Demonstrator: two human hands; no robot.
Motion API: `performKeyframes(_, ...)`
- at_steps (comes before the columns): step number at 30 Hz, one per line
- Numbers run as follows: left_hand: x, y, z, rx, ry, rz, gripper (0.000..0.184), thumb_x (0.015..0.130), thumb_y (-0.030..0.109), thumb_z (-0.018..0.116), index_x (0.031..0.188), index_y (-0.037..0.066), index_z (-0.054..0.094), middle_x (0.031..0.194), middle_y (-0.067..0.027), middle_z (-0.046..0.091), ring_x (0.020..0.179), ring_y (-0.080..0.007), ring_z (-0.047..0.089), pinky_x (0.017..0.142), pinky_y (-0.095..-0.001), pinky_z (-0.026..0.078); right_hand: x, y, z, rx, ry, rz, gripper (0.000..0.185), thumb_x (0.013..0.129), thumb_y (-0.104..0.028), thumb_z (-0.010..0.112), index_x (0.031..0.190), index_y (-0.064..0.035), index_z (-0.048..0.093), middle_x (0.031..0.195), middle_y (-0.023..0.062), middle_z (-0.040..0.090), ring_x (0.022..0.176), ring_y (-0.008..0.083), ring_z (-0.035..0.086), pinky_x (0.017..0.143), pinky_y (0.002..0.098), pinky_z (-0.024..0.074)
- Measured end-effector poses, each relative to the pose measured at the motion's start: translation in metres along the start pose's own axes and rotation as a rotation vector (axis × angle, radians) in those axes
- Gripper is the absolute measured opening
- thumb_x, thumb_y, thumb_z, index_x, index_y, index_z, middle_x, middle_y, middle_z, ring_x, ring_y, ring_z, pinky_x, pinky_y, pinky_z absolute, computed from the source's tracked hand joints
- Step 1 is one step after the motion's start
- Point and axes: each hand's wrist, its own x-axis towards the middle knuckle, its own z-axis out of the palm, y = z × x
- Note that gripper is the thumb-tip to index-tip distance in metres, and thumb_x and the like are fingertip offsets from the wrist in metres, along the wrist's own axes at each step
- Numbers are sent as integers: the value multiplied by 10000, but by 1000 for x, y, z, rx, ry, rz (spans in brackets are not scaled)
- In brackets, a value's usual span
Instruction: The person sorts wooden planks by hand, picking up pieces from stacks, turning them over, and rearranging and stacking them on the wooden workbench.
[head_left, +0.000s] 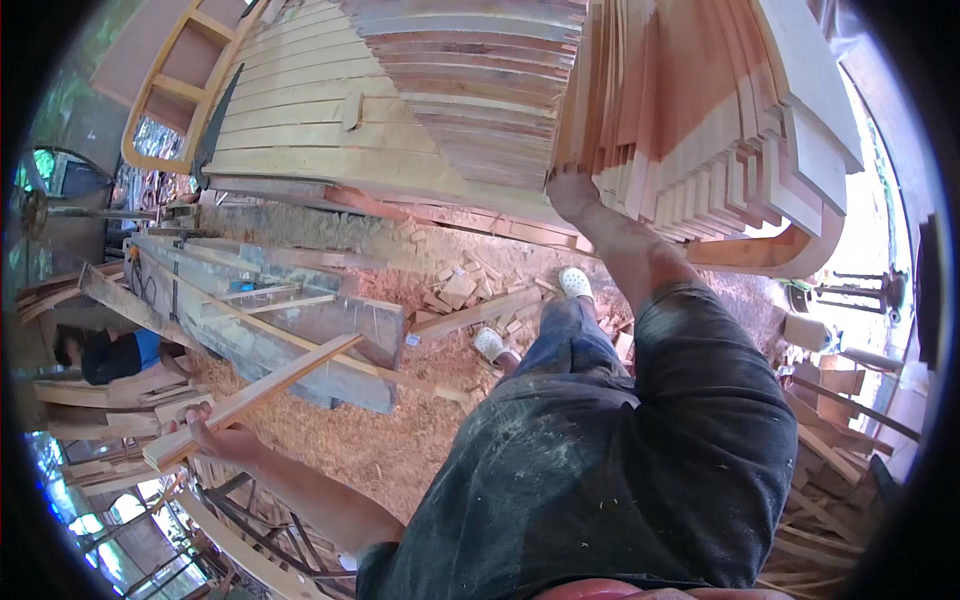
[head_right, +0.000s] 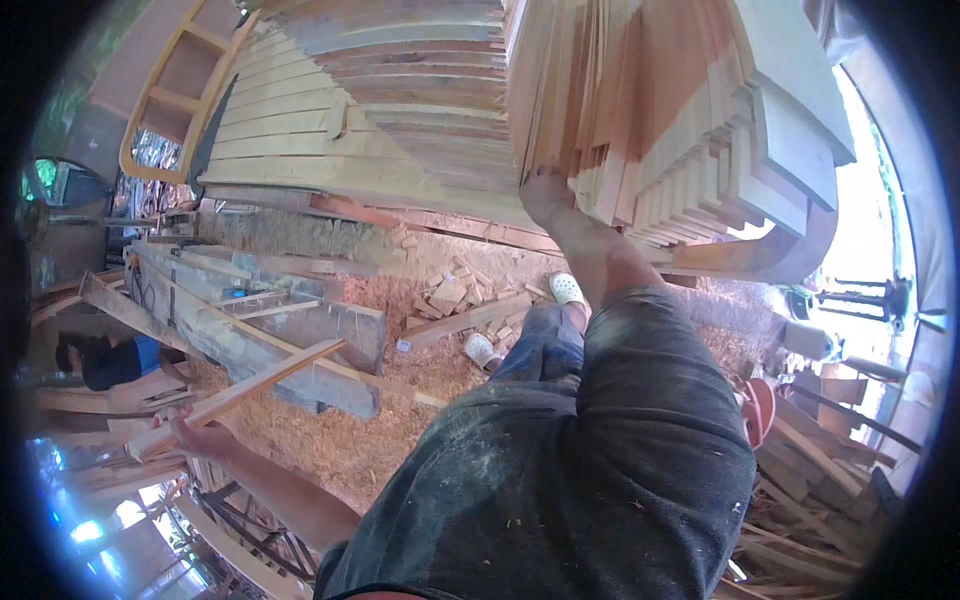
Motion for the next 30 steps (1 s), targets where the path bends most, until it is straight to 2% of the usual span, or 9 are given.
performKeyframes(3, 0, 4, 0, 3, -18, -24, 301, 1024, 82, 610, 1292, 140, 487, 1146, -116, 534, 882, -235, 593, 862, -376, 530, -13, -7, -77, -250, -241, -290, 269, 886, -94, 587, 1079, 11, 742, 1144, 170, 723, 1084, 361, 678, 906, 472, 555)
performKeyframes(6, 5, 5, 0, -44, 21, -116, 265, 1049, 96, 563, 1297, 157, 491, 1255, -133, 477, 881, -209, 588, 795, -328, 543, -20, -1, -76, -226, -179, -337, 241, 885, -125, 585, 1035, -10, 735, 919, 175, 741, 948, 375, 710, 839, 539, 552)
performKeyframes(9, -8, 2, 9, -295, 85, -337, 276, 1037, 123, 575, 1301, 128, 490, 1224, -132, 500, 912, -214, 585, 810, -366, 534, -24, 1, -72, 200, -65, -59, 189, 897, -92, 559, 989, 1, 697, 884, 230, 723, 913, 413, 722, 787, 521, 581)
performKeyframes(12, -8, -18, 19, -36, 84, -85, 402, 971, 150, 662, 1321, 62, 483, 1104, -121, 560, 943, -218, 573, 830, -411, 510, -39, 5, -136, 321, -57, -117, 161, 904, -37, 519, 988, 17, 646, 872, 291, 696, 947, 429, 714, 767, 496, 594)
performKeyframes(15, -3, -15, 37, -473, 169, -494, 431, 941, 179, 677, 1309, 91, 471, 1085, -91, 518, 888, -175, 518, 767, -353, 475, -42, 12, -150, 418, -22, 41, 202, 904, -50, 528, 1056, 37, 626, 918, 298, 694, 944, 438, 708, 805, 505, 584)
performKeyframes(17, 47, 36, 27, -905, 305, -1015, 432, 925, 190, 679, 1290, 115, 461, 1100, -77, 474, 859, -154, 481, 744, -319, 437, -58, 13, -176, 418, 74, 6, 236, 871, -53, 579, 1081, 43, 626, 955, 301, 688, 937, 437, 700, 836, 508, 570)
performKeyframes(21, 65, 51, 37, -1028, 309, -1003, 511, 861, 197, 701, 1286, 75, 445, 1005, -47, 458, 857, -154, 438, 762, -317, 394, -56, 19, -167, 467, -152, 39, 356, 800, -71, 676, 1132, 43, 613, 1029, 292, 672, 936, 440, 671, 884, 496, 545)
performKeyframes(27, 70, 38, 51, -1008, 219, -997, 461, 907, 203, 698, 1280, 102, 446, 984, -40, 456, 895, -169, 437, 806, -351, 398, -82, 6, -105, 536, 542, 262, 425, 746, -148, 748, 1122, 3, 622, 985, 198, 691, 947, 422, 667, 924, 489, 529)
performKeyframes(30, 76, 42, 50, -1027, 209, -988, 462, 904, 156, 688, 1287, 73, 443, 985, -45, 465, 867, -145, 426, 769, -307, 374, -78, -2, -86, 479, 464, 499, 450, 725, -179, 776, 1120, -15, 632, 1024, 175, 706, 1025, 401, 672, 982, 497, 501)
